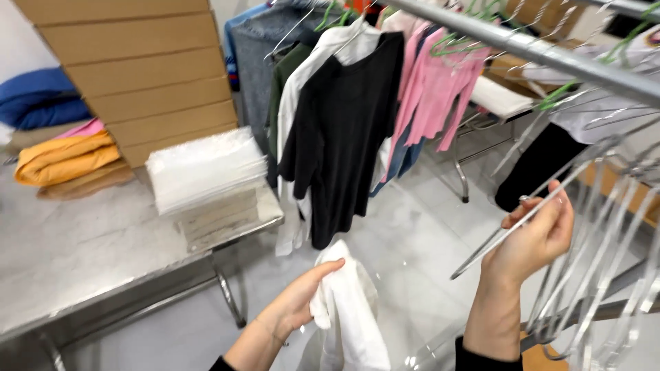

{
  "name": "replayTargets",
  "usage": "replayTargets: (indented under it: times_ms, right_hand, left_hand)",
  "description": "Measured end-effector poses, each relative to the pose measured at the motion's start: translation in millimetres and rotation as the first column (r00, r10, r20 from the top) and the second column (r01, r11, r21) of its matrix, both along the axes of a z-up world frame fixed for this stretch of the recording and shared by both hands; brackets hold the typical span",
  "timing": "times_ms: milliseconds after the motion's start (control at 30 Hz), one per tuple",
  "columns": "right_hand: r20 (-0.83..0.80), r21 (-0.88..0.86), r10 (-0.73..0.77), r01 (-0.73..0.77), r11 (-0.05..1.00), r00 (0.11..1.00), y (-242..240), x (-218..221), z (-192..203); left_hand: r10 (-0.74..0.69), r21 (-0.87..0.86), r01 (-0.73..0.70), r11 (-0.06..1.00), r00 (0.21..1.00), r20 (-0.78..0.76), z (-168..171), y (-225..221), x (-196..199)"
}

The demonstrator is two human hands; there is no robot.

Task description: Taking a white shirt off a hanger and folding it on a metal table

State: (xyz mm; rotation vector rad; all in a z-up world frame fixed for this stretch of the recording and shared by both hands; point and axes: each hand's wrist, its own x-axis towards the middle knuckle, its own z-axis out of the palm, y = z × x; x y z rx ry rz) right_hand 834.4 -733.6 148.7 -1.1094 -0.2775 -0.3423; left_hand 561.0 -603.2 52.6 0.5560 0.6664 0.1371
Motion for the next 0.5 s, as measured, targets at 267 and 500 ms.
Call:
replayTargets:
  times_ms: [267, 500]
  right_hand:
    - [0.288, -0.395, -0.004, 0.123, 0.910, 0.958, -27.6, -122.1, -132.6]
    - [-0.636, -0.649, 0.555, -0.761, -0.010, 0.536, 22.5, -250.5, -87.5]
  left_hand:
    - [0.254, 0.189, -0.230, 0.955, 0.960, -0.114, 57.6, 4.9, -65.0]
    - [0.404, 0.209, -0.365, 0.907, 0.894, -0.193, 64.9, 0.4, -149.5]
